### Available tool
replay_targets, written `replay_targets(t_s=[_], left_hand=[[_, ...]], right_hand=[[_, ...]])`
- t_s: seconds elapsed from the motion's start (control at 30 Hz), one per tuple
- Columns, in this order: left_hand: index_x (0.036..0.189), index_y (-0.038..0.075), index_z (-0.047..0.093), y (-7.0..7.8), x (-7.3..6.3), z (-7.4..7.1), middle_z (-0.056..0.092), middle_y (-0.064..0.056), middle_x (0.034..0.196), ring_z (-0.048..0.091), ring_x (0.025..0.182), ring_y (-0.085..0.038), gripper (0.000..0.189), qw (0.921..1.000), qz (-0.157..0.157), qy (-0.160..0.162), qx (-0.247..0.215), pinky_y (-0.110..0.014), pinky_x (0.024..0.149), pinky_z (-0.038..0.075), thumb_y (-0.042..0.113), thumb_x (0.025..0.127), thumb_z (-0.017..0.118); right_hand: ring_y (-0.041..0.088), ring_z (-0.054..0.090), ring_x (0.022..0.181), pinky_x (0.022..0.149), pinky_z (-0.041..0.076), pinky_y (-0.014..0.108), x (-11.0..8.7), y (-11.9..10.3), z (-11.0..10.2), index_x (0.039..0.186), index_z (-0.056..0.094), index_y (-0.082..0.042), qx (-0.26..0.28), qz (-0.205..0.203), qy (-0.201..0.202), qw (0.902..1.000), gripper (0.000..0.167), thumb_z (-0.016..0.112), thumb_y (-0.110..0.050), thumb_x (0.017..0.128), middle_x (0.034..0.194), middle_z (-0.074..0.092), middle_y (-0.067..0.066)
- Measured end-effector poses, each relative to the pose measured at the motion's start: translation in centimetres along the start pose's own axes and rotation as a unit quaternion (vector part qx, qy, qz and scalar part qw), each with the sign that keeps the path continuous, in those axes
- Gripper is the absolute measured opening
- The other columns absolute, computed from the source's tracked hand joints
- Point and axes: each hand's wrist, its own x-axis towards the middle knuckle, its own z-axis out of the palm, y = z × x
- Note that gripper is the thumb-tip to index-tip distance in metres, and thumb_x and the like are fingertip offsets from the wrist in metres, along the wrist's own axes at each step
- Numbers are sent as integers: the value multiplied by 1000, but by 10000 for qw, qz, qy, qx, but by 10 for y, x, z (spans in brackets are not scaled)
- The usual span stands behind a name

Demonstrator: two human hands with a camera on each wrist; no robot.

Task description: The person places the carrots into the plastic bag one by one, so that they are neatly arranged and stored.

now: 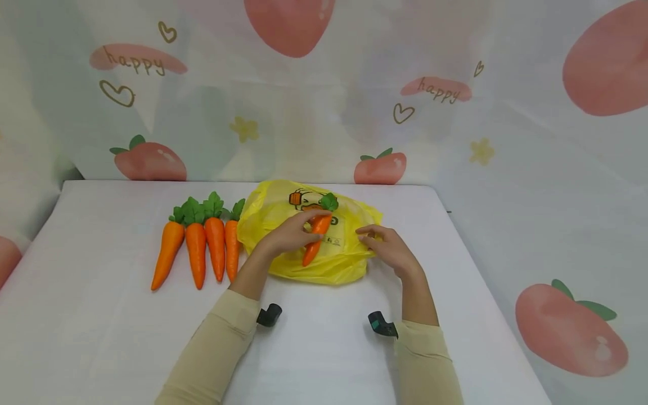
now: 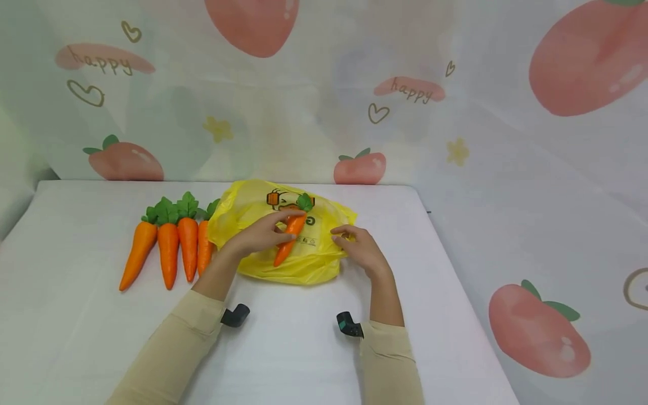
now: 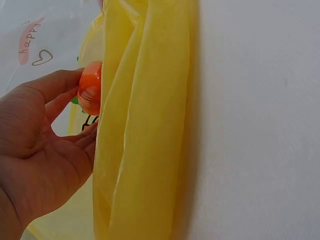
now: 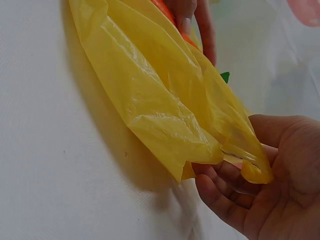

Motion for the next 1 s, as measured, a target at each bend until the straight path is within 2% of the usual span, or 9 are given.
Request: replay_targets(t_s=[0.1, 0.17, 0.3, 0.5, 0.67, 0.9, 1.0], left_hand=[[154, 23, 50, 0, 5, 3, 47, -9, 149, 51, 116, -30, 56, 9999, -50, -57, -137, -37, 85, 52, 10, 102, 66], [155, 21, 49, 0, 8, 6, 43, -9, 154, 50, 119, -30, 57, 9997, -60, -76, -207, -36, 89, 52, 10, 102, 66], [155, 22, 49, 0, 14, 11, 41, -9, 154, 52, 118, -31, 56, 9989, -175, -78, -427, -36, 88, 55, 12, 103, 65], [154, 30, 49, 1, 21, 16, 49, -11, 140, 56, 112, -32, 55, 9971, -393, 130, -636, -35, 84, 56, 16, 104, 65], [155, 28, 49, 1, 26, 20, 51, -13, 135, 58, 109, -32, 56, 9962, -401, 284, -719, -36, 83, 56, 16, 103, 66], [155, 26, 49, 1, 32, 27, 50, -15, 144, 53, 122, -32, 56, 9972, -272, 299, -634, -44, 97, 51, 17, 103, 66], [157, 24, 47, 2, 34, 31, 47, -17, 149, 51, 127, -33, 56, 9966, -296, 244, -735, -46, 102, 48, 14, 104, 64]], right_hand=[[33, 50, 124, 110, 38, 54, 0, 0, 0, 135, 66, -7, -29, -12, -10, 10000, 35, 56, -25, 107, 143, 57, 14], [33, 51, 122, 109, 39, 53, 0, 1, 0, 135, 66, -8, -59, -13, -10, 10000, 35, 56, -26, 107, 140, 58, 14], [32, 50, 120, 108, 40, 52, -1, 2, 0, 135, 66, -9, -96, 5, -5, 10000, 35, 56, -27, 107, 135, 58, 14], [33, 49, 123, 110, 38, 55, 0, 3, 1, 135, 66, -9, -80, 2, 3, 10000, 35, 57, -27, 106, 136, 57, 14], [33, 50, 126, 110, 38, 55, -1, 1, 3, 134, 67, -8, -22, -67, -29, 10000, 34, 57, -25, 106, 141, 58, 13], [32, 52, 122, 108, 42, 54, 0, 1, 4, 134, 67, -8, -52, -101, -35, 9999, 35, 57, -26, 106, 139, 59, 14], [33, 53, 123, 108, 42, 54, 0, 1, 4, 134, 67, -8, -63, -133, -21, 9999, 35, 58, -26, 106, 138, 60, 14]])
